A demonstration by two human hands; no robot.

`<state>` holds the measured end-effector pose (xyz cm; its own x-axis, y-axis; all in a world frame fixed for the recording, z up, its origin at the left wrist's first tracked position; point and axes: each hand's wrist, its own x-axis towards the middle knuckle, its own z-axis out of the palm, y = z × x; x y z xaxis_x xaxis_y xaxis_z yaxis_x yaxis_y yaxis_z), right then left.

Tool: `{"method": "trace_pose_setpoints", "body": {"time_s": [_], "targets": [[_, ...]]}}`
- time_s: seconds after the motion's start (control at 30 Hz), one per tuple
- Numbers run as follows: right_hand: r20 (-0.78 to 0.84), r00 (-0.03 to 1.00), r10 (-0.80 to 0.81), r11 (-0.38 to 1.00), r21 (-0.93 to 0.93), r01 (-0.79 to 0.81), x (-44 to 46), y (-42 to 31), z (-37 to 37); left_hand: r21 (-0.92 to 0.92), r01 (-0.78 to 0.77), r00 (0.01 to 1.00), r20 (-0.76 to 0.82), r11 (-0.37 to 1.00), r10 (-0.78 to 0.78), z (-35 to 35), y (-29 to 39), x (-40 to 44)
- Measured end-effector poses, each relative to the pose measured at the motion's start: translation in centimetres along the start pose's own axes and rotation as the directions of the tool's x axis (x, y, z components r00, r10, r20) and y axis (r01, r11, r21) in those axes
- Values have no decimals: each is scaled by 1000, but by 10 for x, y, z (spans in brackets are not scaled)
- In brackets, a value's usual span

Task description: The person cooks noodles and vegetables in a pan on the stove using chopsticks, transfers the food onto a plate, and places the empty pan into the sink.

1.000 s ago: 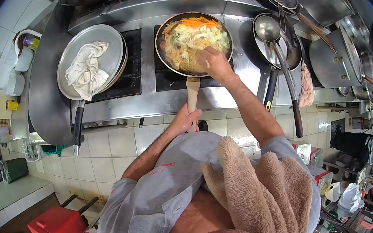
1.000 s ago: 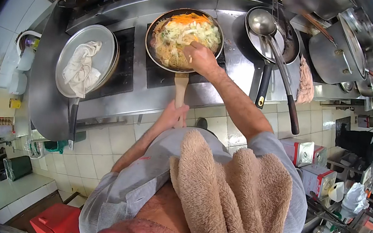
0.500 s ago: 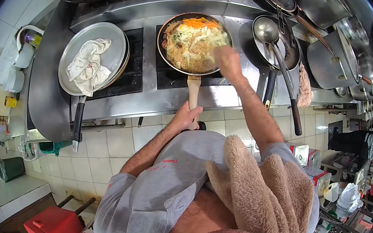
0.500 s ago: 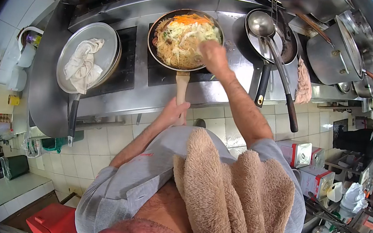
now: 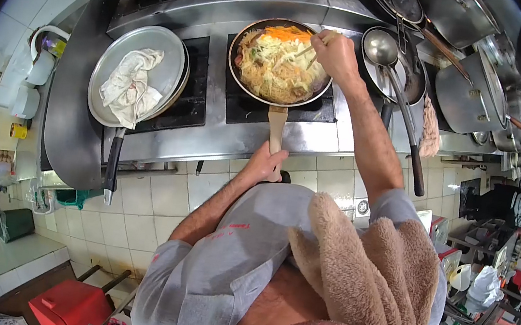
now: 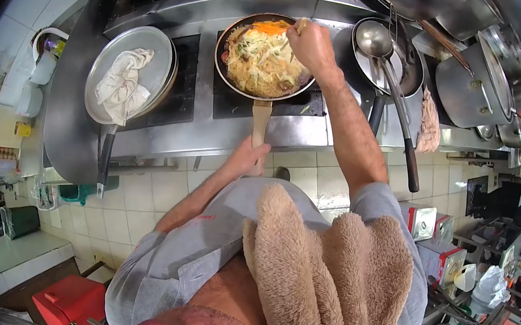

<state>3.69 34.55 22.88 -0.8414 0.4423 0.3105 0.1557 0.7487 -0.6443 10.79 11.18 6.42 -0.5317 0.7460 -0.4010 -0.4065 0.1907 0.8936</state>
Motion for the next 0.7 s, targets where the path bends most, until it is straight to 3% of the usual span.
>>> {"method": "trace_pose_setpoints", "body": {"time_s": [0.07,0.2,0.27,0.33,0.37,0.43,0.47,0.53,0.63,0.7], "targets": [[28,999,27,999,-43,-26,-1,8,9,5,34,999,-10,999,-34,3,-2,-7],[13,994,106,980,168,-106,-17,-14,31,12,20,1000,-9,1000,-20,3,9,-3],[74,996,56,937,341,-78,-39,-11,68,15,18,1000,-8,1000,-18,4,16,-7],[28,996,-86,874,483,62,-61,-8,107,85,26,999,-37,996,-23,5,21,-9],[29,996,-88,873,484,63,-66,-2,125,85,26,999,-39,996,-23,4,16,-6],[-156,911,-382,893,191,407,-74,5,150,212,-105,990,-71,972,123,1,3,1],[-156,912,-380,893,194,406,-75,10,154,213,-102,990,-72,972,120,1,-2,1],[-45,929,-367,930,21,368,-73,14,152,114,-14,999,-46,993,19,1,1,0],[-47,952,-303,952,30,305,-67,5,145,69,-3,999,-33,998,6,3,15,-9],[-78,963,-257,962,77,263,-63,-14,133,141,-99,992,-67,985,109,0,-5,3]]}}
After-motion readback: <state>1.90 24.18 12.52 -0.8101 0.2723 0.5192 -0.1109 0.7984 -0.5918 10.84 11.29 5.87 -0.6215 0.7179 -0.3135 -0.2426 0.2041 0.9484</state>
